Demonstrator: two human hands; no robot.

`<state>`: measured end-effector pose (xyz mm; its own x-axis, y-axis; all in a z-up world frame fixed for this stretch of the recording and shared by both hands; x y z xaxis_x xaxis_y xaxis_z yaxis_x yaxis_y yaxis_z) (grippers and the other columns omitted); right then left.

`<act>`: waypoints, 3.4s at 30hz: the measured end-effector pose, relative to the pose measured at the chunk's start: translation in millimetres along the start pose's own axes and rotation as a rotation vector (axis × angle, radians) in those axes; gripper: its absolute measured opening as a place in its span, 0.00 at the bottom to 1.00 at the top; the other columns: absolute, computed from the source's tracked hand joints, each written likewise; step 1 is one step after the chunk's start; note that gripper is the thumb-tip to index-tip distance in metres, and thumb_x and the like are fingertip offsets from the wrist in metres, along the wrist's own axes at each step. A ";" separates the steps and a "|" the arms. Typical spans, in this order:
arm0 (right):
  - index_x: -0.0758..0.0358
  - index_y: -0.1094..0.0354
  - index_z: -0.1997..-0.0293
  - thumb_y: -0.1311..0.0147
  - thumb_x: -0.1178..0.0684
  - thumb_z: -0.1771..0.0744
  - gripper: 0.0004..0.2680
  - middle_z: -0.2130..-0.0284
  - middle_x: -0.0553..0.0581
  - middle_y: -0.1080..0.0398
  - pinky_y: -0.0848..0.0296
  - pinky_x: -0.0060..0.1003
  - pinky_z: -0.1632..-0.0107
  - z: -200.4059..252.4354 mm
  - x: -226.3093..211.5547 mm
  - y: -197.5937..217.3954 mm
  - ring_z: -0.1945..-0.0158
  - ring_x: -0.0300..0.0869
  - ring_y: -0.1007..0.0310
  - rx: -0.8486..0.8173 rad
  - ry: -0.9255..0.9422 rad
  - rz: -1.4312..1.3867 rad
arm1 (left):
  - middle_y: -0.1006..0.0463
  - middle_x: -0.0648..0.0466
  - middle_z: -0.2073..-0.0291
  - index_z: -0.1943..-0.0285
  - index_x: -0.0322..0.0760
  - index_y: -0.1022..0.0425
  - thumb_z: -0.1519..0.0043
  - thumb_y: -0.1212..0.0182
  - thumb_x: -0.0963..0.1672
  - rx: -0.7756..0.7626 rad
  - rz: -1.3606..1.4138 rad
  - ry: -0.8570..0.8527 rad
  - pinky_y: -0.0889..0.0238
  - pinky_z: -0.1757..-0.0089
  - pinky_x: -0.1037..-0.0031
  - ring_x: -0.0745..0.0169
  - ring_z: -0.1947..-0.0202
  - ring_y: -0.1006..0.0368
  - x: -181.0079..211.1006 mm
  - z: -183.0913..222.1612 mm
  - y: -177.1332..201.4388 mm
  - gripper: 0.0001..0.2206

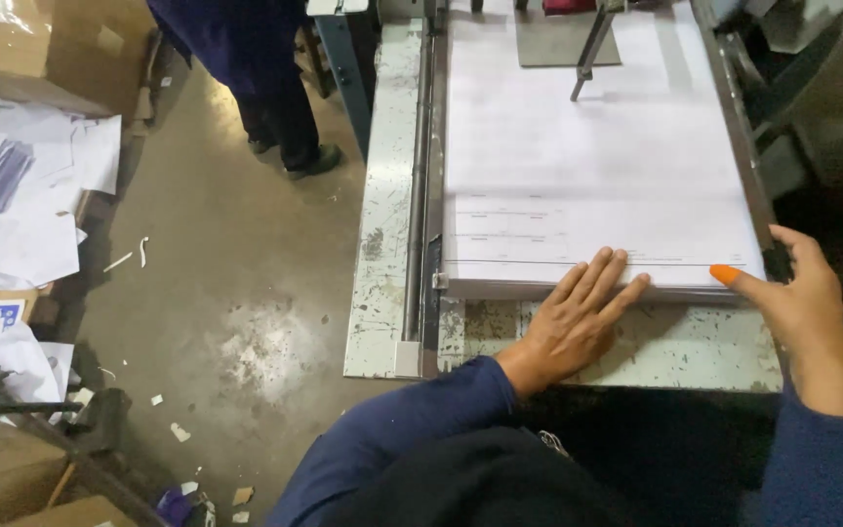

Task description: The person is manually aligning and feeding sheets of paper into a machine for processing.

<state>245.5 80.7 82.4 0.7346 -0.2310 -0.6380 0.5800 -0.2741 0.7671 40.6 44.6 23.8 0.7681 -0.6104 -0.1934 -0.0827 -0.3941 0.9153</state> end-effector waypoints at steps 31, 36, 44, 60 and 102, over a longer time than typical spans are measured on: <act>0.59 0.44 0.39 0.33 0.48 0.39 0.26 0.43 0.64 0.39 0.40 0.54 0.41 -4.5 9.7 0.8 0.38 0.58 0.42 0.043 0.028 0.017 | 0.58 0.39 0.26 0.23 0.55 0.59 0.43 0.43 0.44 0.141 0.325 0.029 0.69 0.34 0.60 0.45 0.26 0.64 8.7 -7.9 -38.5 0.38; 0.63 0.43 0.38 0.33 0.51 0.40 0.26 0.43 0.69 0.40 0.44 0.59 0.38 -8.6 18.4 -0.5 0.36 0.64 0.45 -0.002 0.057 -0.112 | 0.62 0.40 0.26 0.23 0.52 0.57 0.43 0.44 0.43 0.166 0.364 0.042 0.70 0.34 0.58 0.44 0.26 0.68 7.5 -8.8 -32.0 0.37; 0.64 0.42 0.39 0.32 0.55 0.41 0.26 0.44 0.70 0.38 0.43 0.58 0.39 -8.9 10.6 -0.8 0.38 0.64 0.44 0.028 0.041 -0.087 | 0.55 0.41 0.27 0.23 0.56 0.57 0.44 0.43 0.44 0.183 0.337 0.039 0.68 0.34 0.60 0.46 0.26 0.62 9.1 -8.1 -36.0 0.38; 0.62 0.41 0.40 0.33 0.55 0.41 0.25 0.45 0.68 0.38 0.44 0.57 0.39 -7.4 11.2 0.7 0.38 0.62 0.43 0.024 0.048 -0.073 | 0.55 0.41 0.27 0.23 0.57 0.59 0.45 0.41 0.46 0.159 0.312 0.029 0.68 0.34 0.60 0.45 0.26 0.62 9.1 -8.9 -33.7 0.40; 0.63 0.44 0.39 0.30 0.49 0.41 0.28 0.44 0.69 0.39 0.42 0.59 0.40 -4.7 4.5 1.6 0.38 0.63 0.42 0.008 0.044 -0.040 | 0.59 0.42 0.26 0.22 0.57 0.61 0.45 0.42 0.44 0.108 0.416 0.030 0.67 0.34 0.59 0.46 0.25 0.64 8.6 -9.1 -32.9 0.41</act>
<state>251.4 83.6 81.0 0.7256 -0.1787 -0.6645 0.6065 -0.2903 0.7402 55.7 58.5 -4.7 0.6731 -0.7131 0.1962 -0.4539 -0.1888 0.8708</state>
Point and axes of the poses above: each hand's wrist, its own z-axis away from the middle knuckle, its own y-axis out of the back of the hand, x = y × z, the point moved 7 cm from there along -z, towards the middle knuckle
